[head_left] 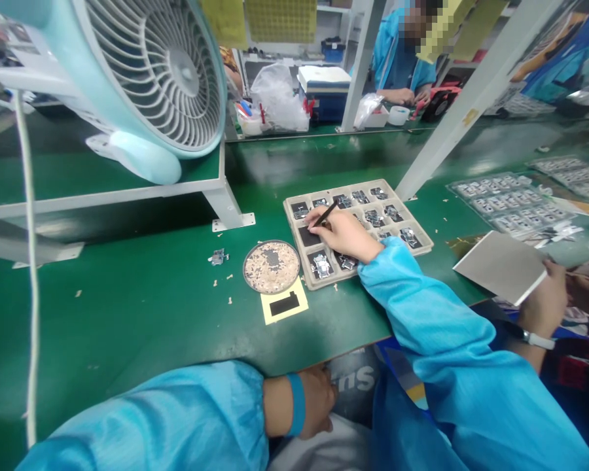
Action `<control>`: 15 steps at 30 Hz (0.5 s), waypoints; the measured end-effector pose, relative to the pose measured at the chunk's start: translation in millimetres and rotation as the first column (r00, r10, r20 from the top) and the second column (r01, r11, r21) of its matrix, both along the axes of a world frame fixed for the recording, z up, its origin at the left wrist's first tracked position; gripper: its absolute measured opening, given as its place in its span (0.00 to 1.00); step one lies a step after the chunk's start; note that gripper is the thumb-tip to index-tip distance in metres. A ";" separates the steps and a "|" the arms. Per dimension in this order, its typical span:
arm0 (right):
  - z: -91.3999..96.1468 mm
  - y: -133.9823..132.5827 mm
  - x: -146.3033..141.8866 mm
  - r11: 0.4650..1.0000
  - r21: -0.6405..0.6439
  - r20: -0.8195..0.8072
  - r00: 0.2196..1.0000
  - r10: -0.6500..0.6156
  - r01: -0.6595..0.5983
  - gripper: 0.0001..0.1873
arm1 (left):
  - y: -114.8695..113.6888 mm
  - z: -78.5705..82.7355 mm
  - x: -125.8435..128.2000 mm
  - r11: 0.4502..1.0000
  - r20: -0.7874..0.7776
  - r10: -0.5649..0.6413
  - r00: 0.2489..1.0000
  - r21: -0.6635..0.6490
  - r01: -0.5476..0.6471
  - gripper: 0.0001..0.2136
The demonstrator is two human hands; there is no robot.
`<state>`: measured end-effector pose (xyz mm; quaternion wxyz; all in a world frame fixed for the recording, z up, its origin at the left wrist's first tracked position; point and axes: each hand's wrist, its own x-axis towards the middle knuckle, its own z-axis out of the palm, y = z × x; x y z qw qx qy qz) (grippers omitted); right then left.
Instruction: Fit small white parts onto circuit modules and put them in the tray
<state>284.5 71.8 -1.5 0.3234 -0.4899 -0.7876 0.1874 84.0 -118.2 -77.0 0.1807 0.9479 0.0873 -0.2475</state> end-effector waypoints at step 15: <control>7.5 -3.4 -2.0 0.977 0.098 -0.192 0.967 -0.166 0.187 0.16 | -2.8 -9.1 -1.5 0.995 0.030 0.087 0.996 -0.054 -0.085 0.25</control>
